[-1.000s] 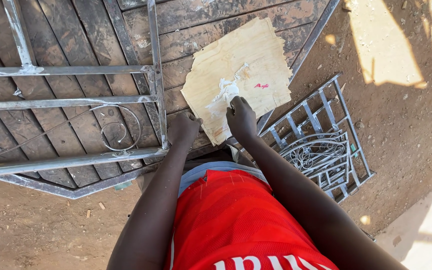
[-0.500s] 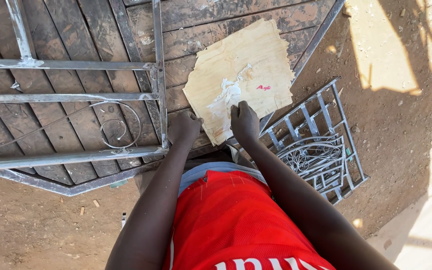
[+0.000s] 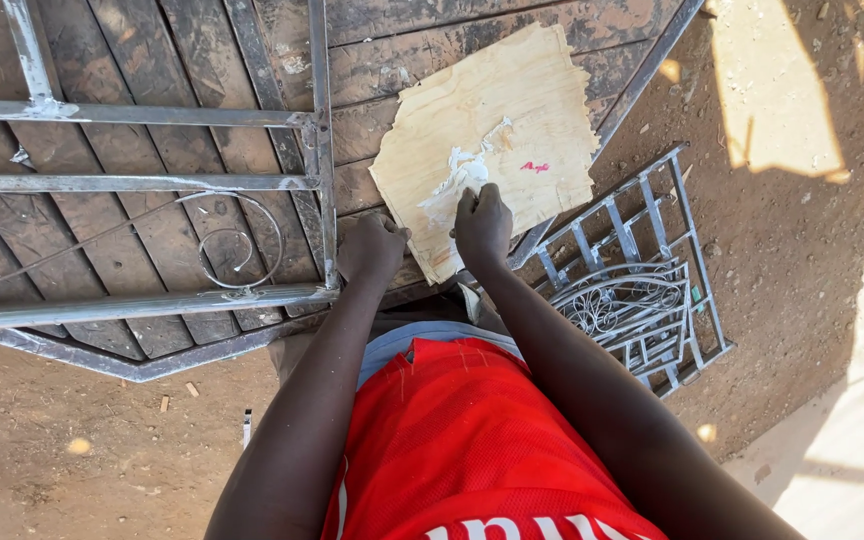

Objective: Applying and smoothing filler putty on the joints of a metal frame to prepare it for finishing.

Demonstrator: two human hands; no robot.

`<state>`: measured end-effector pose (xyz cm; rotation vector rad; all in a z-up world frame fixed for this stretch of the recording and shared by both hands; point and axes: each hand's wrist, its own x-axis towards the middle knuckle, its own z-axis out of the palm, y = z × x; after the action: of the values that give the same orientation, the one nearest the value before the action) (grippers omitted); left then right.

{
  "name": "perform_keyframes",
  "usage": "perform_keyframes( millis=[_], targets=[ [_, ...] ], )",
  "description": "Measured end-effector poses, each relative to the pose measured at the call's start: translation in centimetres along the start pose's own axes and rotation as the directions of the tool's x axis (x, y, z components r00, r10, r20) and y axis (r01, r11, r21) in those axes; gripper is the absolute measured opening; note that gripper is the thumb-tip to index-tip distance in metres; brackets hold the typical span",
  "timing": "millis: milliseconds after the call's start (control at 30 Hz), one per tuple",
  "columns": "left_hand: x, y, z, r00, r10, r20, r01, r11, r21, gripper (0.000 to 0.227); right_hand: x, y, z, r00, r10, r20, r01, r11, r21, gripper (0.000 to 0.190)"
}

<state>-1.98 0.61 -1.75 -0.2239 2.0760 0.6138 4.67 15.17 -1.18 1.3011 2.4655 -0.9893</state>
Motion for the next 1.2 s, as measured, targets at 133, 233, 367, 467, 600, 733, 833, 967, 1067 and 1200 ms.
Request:
perform_keyframes(
  millis=[133,233,367,467,600,733,833,967,1067,1200],
  targets=[
    [0.6,-0.6,0.8,1.000,0.028,0.002,-0.028,0.999,0.046,0.013,1.0,-0.5,0.5,0.999,0.046,-0.003,-0.046,0.999,0.021,0.023],
    [0.8,-0.7,1.0,1.000,0.019,-0.005,-0.018,0.998,0.059,0.012,2.0,-0.9,0.5,0.998,0.058,0.001,-0.058,0.998,0.008,0.023],
    [0.6,-0.6,0.5,0.999,0.035,-0.002,-0.035,0.998,0.043,0.011,3.9,-1.6,0.6,1.000,0.008,-0.014,-0.008,1.000,-0.029,0.022],
    [0.7,-0.8,0.8,0.999,0.041,0.002,-0.041,0.998,0.054,0.014,5.4,-0.6,0.7,0.998,-0.058,0.020,0.060,0.985,-0.159,0.022],
    [0.6,-0.7,0.8,0.999,0.038,0.008,-0.038,0.998,0.052,0.015,6.7,0.1,0.5,0.985,-0.130,0.111,0.162,0.916,-0.366,0.025],
    [0.4,-0.7,0.4,0.999,0.040,0.007,-0.040,0.997,0.062,0.016,6.1,-0.4,0.3,0.977,-0.158,0.140,0.203,0.883,-0.423,0.025],
    [-0.3,-0.1,-0.4,0.999,0.038,0.013,-0.038,0.999,0.004,0.019,5.1,-0.3,0.8,0.961,-0.185,0.205,0.255,0.879,-0.404,0.025],
    [0.3,-0.9,-0.5,0.996,0.086,0.020,-0.086,0.996,0.005,0.013,2.8,-0.8,0.7,0.950,-0.140,0.279,0.243,0.891,-0.383,0.029],
    [0.5,-1.4,0.0,0.993,0.116,0.001,-0.116,0.993,0.013,0.018,1.5,0.1,0.2,0.940,-0.104,0.325,0.209,0.928,-0.308,0.038],
    [0.9,-1.4,0.8,0.990,0.141,-0.023,-0.141,0.990,-0.004,0.026,0.7,1.7,-1.1,0.945,0.048,0.324,0.023,0.977,-0.212,0.052]
  ],
)
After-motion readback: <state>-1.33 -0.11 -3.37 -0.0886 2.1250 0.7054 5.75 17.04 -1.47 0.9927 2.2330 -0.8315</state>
